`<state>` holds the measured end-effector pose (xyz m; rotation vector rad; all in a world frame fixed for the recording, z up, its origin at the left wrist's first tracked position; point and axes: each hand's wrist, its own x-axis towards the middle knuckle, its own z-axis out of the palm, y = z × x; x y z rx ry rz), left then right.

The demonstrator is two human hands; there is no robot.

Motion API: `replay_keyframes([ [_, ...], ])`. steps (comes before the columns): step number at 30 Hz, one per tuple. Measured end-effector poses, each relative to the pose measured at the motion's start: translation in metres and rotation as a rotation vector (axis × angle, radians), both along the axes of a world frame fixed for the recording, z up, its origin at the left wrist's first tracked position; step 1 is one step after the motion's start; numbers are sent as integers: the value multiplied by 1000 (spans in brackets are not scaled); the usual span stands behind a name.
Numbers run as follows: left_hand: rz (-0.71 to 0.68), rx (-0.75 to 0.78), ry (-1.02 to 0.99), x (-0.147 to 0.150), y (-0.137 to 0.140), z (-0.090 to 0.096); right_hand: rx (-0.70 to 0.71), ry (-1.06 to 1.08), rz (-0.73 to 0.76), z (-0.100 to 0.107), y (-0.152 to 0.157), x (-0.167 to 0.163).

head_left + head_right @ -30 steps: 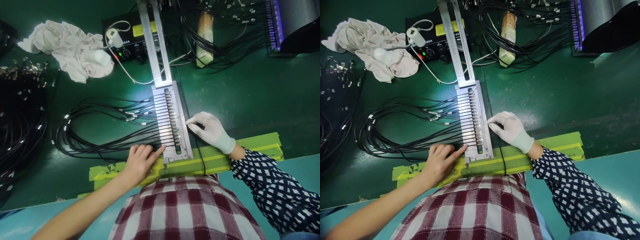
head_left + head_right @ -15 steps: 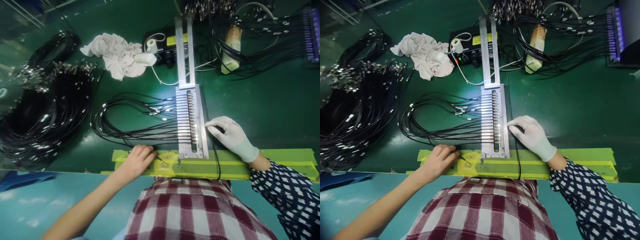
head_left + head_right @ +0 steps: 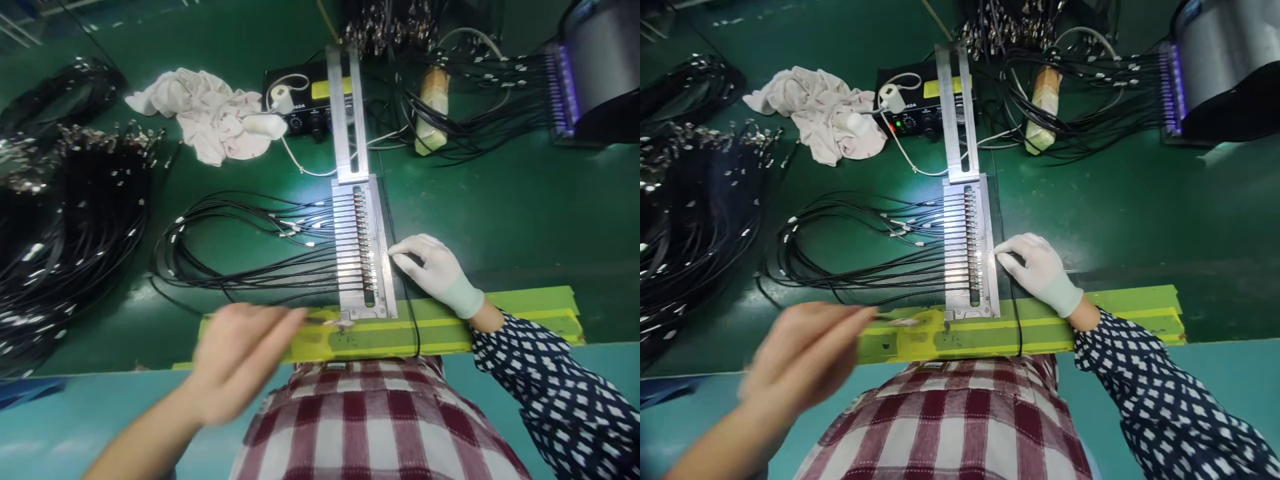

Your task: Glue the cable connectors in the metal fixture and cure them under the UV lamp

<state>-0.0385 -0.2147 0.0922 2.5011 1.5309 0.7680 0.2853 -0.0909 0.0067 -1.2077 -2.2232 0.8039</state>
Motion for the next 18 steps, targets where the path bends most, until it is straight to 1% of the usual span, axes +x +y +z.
replay_keyframes([
  [1,-115,-21,34,16,9,-9,1,6,4,0,0,0],
  [3,-309,35,112,41,25,-31,-2,14,6,0,-1,1],
  [5,-368,64,192,53,33,-51,-15,16,6,0,-1,1],
  [7,-357,55,233,55,35,-64,-25,16,3,-1,0,0],
  [10,-362,53,261,54,30,-69,-41,12,-4,-1,1,-1],
  [13,-371,69,288,56,28,-67,-56,13,-7,-1,1,-2],
  [18,-383,71,287,61,32,-66,-50,17,2,-2,1,0],
])
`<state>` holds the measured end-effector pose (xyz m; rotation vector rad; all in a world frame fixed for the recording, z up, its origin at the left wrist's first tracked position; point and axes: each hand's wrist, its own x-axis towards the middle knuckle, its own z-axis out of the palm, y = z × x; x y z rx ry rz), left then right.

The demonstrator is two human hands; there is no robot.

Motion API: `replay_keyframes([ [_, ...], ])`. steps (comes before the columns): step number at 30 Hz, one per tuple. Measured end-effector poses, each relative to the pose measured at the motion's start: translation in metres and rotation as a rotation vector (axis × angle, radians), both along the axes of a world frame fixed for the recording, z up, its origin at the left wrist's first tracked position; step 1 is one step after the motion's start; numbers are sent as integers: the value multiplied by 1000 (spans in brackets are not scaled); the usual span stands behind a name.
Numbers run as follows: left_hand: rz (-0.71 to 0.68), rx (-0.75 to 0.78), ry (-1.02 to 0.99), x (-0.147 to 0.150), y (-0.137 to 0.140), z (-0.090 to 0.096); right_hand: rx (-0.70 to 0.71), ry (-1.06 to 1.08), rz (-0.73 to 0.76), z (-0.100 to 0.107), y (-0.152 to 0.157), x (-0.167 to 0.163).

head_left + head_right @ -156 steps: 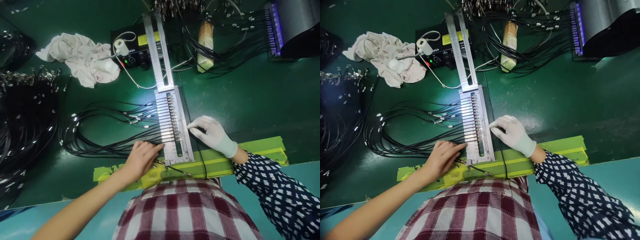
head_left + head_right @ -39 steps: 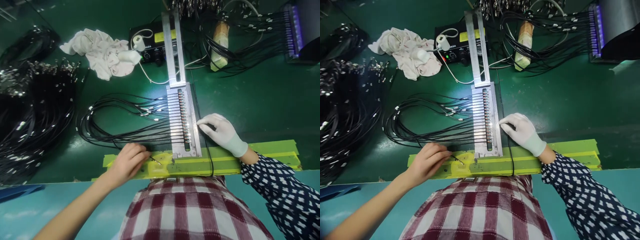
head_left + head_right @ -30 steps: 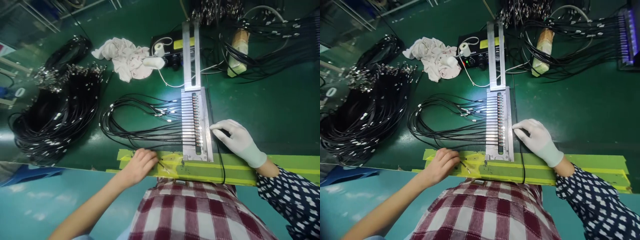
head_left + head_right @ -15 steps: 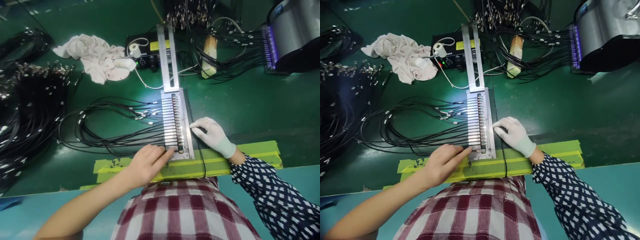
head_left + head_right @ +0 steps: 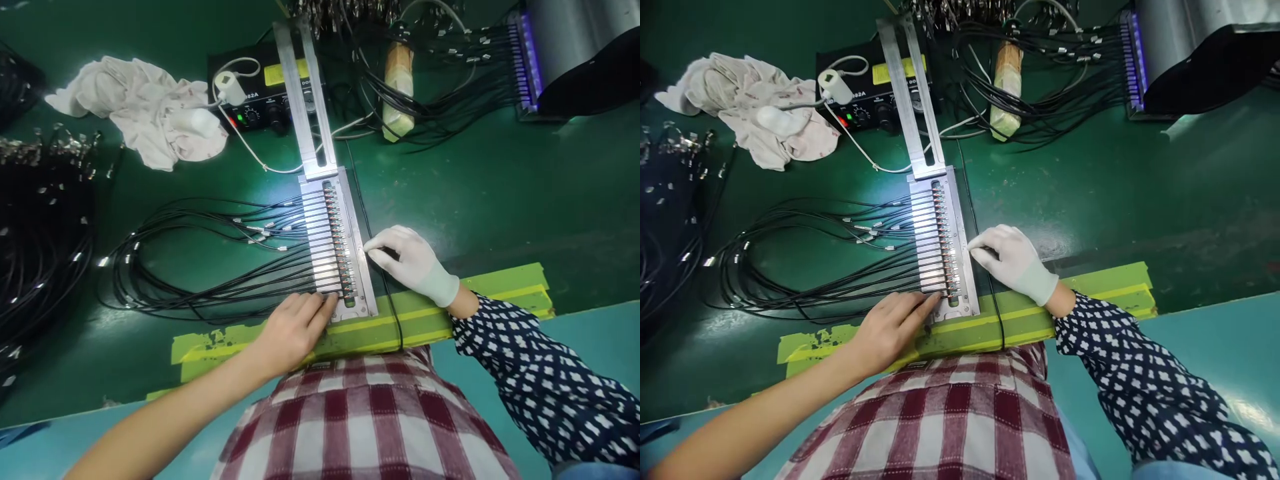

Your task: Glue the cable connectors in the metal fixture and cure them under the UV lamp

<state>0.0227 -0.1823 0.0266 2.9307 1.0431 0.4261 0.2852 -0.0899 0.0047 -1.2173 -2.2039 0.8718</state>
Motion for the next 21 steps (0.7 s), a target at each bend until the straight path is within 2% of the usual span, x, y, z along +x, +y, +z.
replay_keyframes([
  [5,-37,-61,-43,-3,1,-1,-1,-5,-2,0,1,1],
  [12,15,-257,-250,-12,-2,-23,-16,-8,0,0,1,1],
  [17,141,-149,-236,-16,-11,-27,-20,-7,-8,0,0,1],
  [21,111,-221,-176,-19,-19,-29,-23,-11,-8,1,1,0],
])
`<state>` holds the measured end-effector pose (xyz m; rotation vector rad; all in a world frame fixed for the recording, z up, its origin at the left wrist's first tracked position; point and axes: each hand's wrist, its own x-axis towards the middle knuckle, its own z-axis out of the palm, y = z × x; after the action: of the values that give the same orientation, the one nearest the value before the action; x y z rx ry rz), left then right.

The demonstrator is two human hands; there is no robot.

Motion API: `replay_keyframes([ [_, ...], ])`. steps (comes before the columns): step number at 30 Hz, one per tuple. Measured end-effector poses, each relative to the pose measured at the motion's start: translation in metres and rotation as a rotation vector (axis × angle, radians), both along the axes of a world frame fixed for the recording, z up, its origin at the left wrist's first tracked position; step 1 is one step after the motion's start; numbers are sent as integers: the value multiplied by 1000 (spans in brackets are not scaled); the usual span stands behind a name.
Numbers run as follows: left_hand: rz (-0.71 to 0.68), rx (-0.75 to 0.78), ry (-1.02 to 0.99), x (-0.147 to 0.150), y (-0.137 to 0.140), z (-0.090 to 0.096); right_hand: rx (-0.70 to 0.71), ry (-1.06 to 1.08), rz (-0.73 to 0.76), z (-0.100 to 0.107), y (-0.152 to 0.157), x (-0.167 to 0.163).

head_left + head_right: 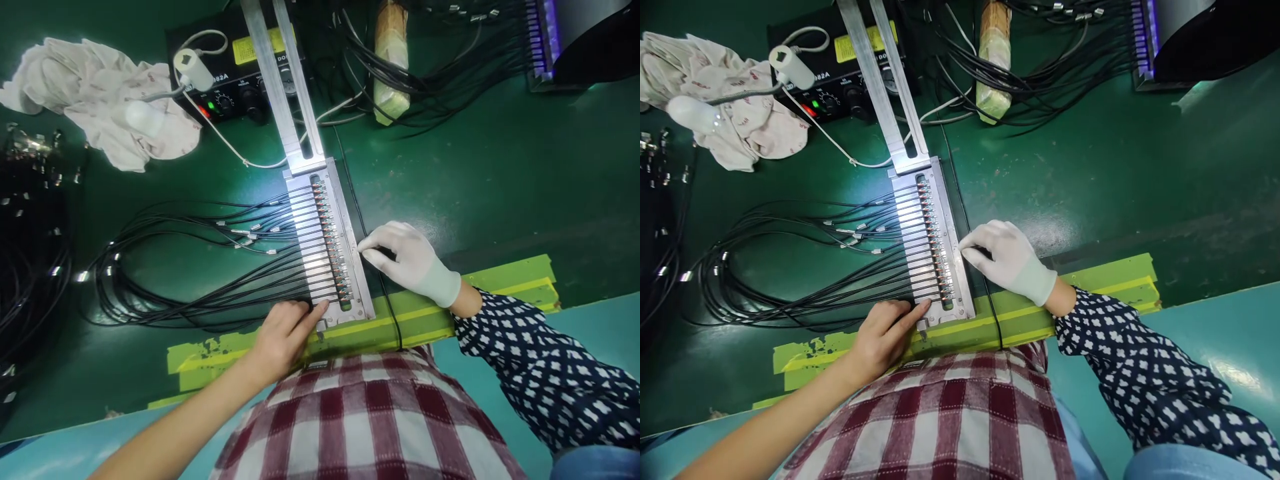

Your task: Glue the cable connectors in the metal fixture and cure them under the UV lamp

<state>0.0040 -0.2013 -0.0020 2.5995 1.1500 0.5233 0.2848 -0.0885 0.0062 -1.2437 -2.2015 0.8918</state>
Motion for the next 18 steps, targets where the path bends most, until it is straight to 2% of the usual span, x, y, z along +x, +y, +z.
replay_keyframes([
  [6,-15,-17,2,0,4,3,9,2,-1,-1,3,0],
  [13,-126,131,157,20,26,16,41,23,18,-1,-3,2],
  [15,-156,142,198,23,29,17,24,15,30,3,5,5],
  [18,-190,111,300,25,31,20,79,-57,-20,14,37,8],
])
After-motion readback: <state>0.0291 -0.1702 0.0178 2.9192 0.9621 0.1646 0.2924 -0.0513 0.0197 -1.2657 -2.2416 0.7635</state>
